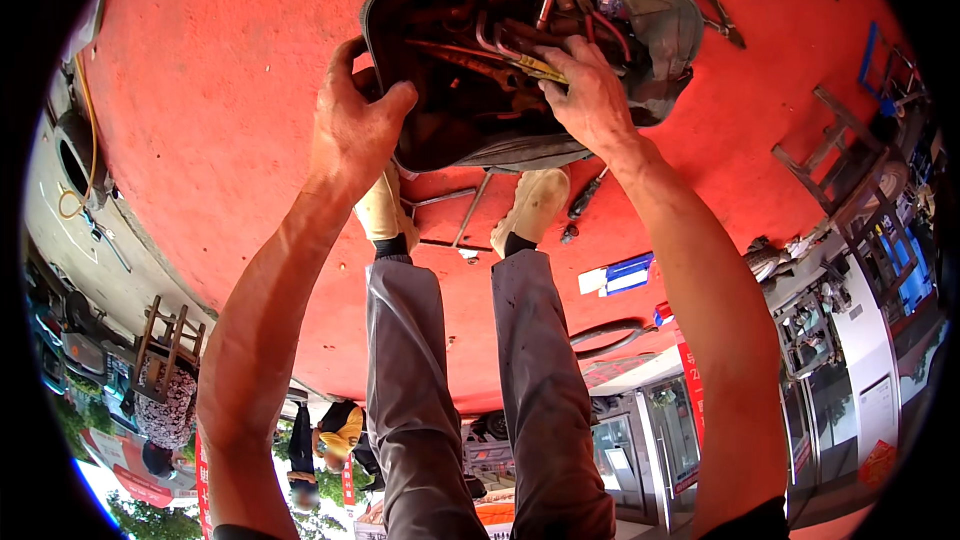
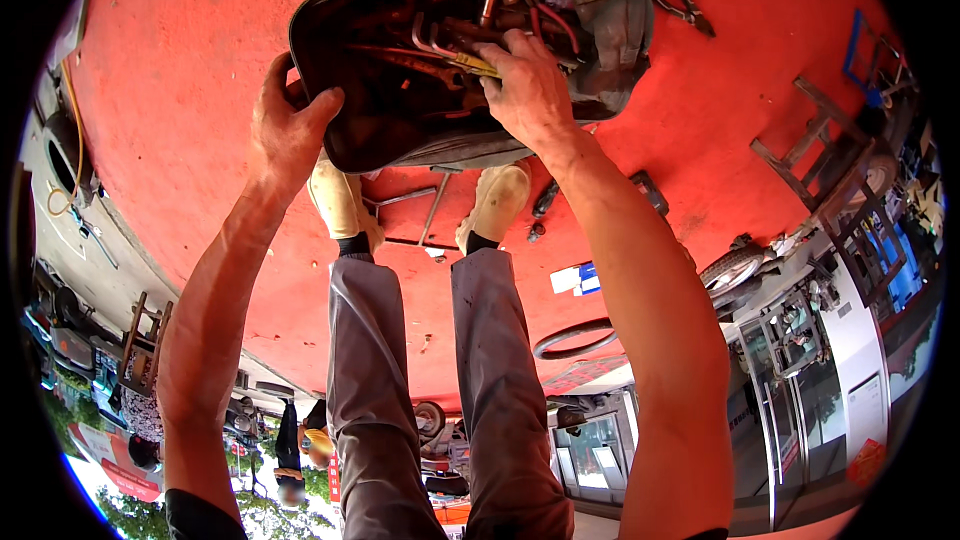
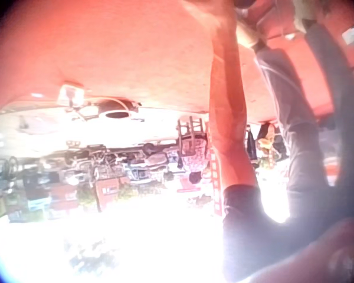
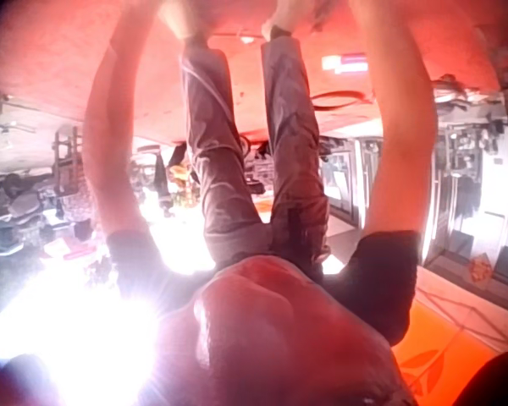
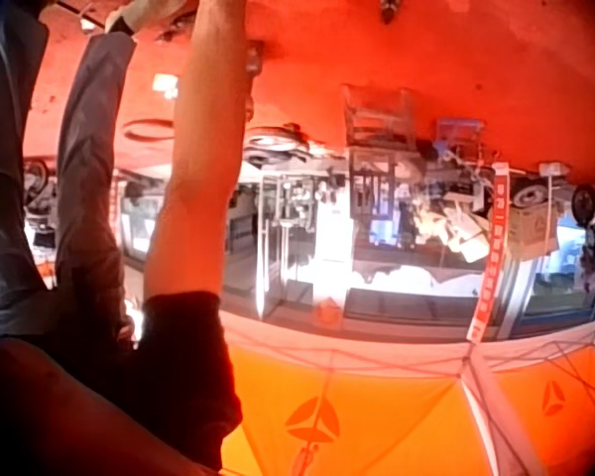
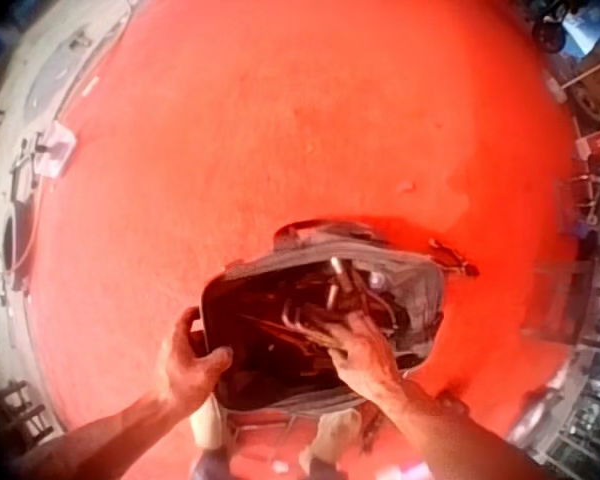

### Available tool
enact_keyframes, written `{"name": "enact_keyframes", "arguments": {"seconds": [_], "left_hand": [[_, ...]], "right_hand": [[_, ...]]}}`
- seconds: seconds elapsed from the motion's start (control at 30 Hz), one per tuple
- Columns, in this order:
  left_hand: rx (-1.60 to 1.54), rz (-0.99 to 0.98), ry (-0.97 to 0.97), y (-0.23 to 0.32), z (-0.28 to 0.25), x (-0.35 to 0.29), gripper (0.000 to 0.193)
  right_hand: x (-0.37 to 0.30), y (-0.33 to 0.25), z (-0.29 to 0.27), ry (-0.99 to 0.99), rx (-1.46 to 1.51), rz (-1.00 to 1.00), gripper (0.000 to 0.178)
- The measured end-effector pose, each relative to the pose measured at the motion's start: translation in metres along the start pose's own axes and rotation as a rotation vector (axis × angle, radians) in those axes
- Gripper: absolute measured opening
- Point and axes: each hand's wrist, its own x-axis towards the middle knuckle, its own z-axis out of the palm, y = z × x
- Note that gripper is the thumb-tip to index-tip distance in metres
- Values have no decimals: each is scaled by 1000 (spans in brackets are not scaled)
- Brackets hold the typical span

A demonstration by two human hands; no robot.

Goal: The person sits on the ground in a workshop and works on a vehicle steering or suspension assembly. They use a hammer to separate components, retrieve a hex key from a tool bag, and use it to tighten bolts on the assembly. The person also uses a screwdriver to adjust parts of the mechanism.

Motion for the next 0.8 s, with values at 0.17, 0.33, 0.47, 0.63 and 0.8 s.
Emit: {"name": "enact_keyframes", "arguments": {"seconds": [0.17, 0.33, 0.47, 0.63, 0.8], "left_hand": [[20, -7, -15, -8, 5, -8, 67], [-12, -6, -4, -16, 7, -12, 70], [1, 1, 10, -22, 5, -16, 68], [-5, 10, 11, -18, 11, -18, 69], [-15, 51, 12, -23, 24, -23, 71]], "right_hand": [[-11, -39, 26, -47, -1, -95, 44], [-19, -70, 50, -98, 357, -29, 39], [-40, -65, 44, 19, 528, 73, 24], [-67, 11, 18, 30, 349, 262, 18], [-78, 43, -5, -262, -91, 237, 29]]}}
